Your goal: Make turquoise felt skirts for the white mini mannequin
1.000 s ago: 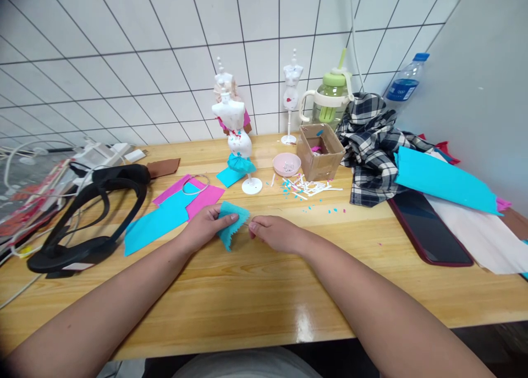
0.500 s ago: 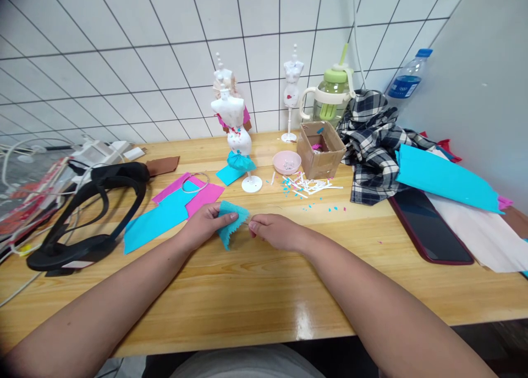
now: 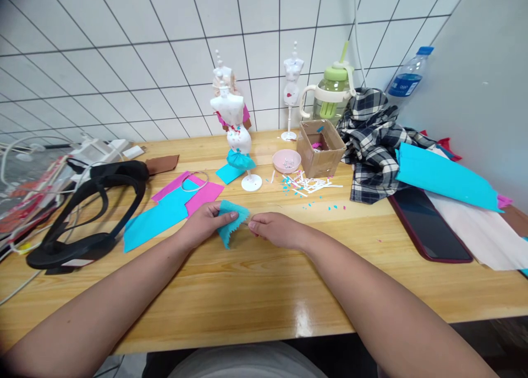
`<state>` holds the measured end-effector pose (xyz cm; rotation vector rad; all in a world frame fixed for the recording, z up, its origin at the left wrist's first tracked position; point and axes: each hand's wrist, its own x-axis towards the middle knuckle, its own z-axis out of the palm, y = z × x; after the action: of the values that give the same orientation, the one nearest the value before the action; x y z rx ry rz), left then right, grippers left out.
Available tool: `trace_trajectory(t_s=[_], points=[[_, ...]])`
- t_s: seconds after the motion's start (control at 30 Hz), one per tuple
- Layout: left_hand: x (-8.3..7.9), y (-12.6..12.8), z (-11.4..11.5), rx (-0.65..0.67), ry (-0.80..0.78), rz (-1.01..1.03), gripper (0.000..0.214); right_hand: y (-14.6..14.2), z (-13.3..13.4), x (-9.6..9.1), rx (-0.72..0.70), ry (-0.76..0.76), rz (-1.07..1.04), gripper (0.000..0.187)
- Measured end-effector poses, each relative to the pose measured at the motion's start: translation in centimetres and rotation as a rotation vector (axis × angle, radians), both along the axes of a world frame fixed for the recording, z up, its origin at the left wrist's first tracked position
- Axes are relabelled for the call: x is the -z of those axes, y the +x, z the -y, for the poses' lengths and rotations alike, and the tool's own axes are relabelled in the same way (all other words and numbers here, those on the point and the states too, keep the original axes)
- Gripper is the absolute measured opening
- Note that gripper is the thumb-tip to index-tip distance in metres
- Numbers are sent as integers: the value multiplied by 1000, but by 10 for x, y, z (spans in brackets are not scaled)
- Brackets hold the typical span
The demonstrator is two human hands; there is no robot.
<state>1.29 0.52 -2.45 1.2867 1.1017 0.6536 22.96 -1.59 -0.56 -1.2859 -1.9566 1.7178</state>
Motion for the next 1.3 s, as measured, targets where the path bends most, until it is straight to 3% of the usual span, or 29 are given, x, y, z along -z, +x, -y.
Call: trace_trajectory(t_s=[0.37, 1.3], points=[[-3, 3, 1, -129, -10, 12, 42, -2, -1, 4, 108, -62, 13, 30], [-2, 4, 2, -96, 6, -16, 41, -2, 1, 5, 67, 28, -74, 39]])
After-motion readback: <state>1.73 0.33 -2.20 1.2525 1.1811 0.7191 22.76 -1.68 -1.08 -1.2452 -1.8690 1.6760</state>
